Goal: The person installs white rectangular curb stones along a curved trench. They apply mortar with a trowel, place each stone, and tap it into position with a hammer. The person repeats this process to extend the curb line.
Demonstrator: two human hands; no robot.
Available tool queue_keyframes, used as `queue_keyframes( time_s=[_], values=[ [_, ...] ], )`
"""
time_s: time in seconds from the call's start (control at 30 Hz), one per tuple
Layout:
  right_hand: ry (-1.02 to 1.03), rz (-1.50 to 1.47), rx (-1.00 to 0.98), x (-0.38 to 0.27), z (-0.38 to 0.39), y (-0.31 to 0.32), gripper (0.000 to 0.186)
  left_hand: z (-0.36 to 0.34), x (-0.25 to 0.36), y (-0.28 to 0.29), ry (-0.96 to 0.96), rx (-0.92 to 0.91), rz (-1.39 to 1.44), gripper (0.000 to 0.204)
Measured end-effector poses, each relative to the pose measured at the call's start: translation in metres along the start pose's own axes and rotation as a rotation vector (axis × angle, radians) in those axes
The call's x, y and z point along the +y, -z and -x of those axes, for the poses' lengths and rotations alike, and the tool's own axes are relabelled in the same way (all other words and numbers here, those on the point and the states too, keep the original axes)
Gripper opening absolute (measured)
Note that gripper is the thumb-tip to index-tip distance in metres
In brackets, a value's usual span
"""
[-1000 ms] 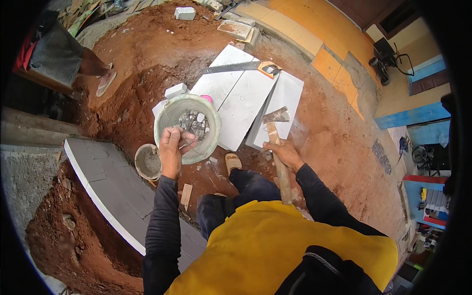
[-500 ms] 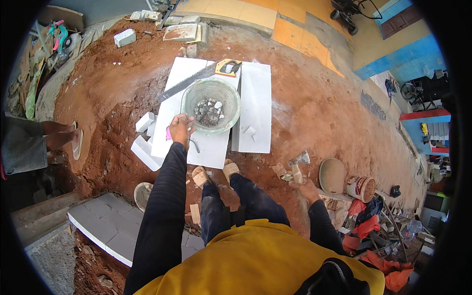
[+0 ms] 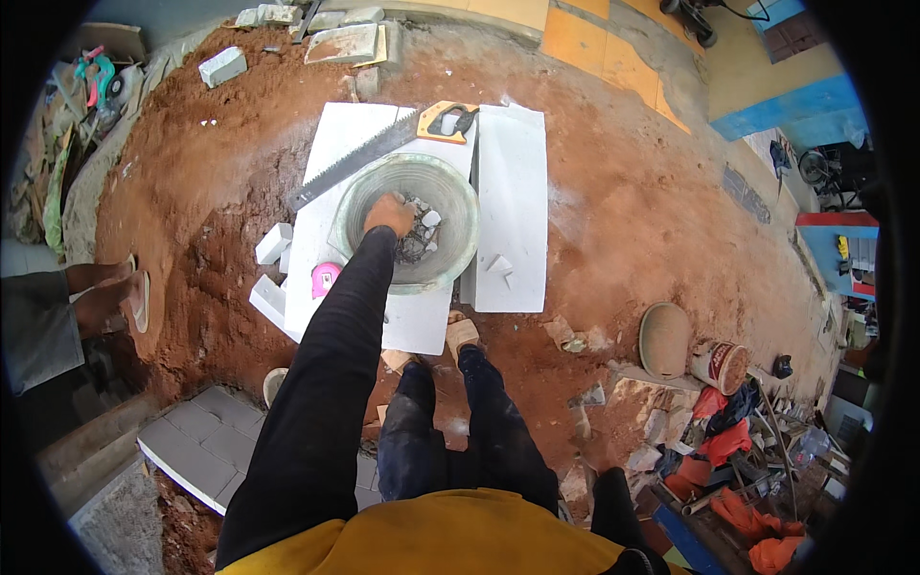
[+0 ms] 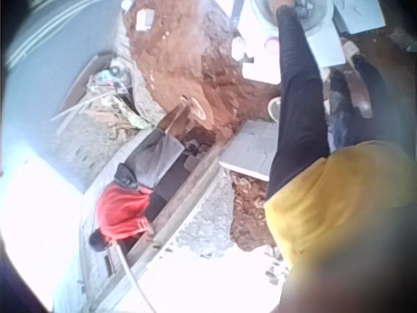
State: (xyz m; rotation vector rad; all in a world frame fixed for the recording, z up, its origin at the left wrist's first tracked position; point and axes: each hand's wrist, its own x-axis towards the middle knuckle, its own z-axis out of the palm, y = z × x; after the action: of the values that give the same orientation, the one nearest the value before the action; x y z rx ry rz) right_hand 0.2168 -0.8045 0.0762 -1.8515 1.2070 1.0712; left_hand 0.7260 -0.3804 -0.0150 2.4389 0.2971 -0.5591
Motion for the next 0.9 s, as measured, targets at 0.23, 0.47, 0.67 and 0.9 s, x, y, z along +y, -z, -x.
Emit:
queue_keyframes(
  time_s=[0.23, 0.47, 0.67, 0.9],
  values=[
    [-0.071, 0.027, -0.107, 0.06, -0.006, -0.031, 0.042, -0.047, -0.032, -0.061, 0.102, 0.134, 0.17, 0.042],
    [-0.033, 0.168, -0.27, -0.029, -0.049, -0.029, 0.051, 0.078, 0.024, 0.017, -0.094, 0.504, 0.586, 0.033],
    [0.267, 0.402, -0.401, -0.193, -0.055, -0.081, 0.053, 0.267, -0.028, 0.112, -0.133, 0.479, 0.512, 0.034],
    [0.539, 0.795, -0.539, -0.343, 0.01, -0.187, 0.056, 0.481, -0.225, 0.094, 0.59, 0.692, 0.5, 0.044]
  ],
)
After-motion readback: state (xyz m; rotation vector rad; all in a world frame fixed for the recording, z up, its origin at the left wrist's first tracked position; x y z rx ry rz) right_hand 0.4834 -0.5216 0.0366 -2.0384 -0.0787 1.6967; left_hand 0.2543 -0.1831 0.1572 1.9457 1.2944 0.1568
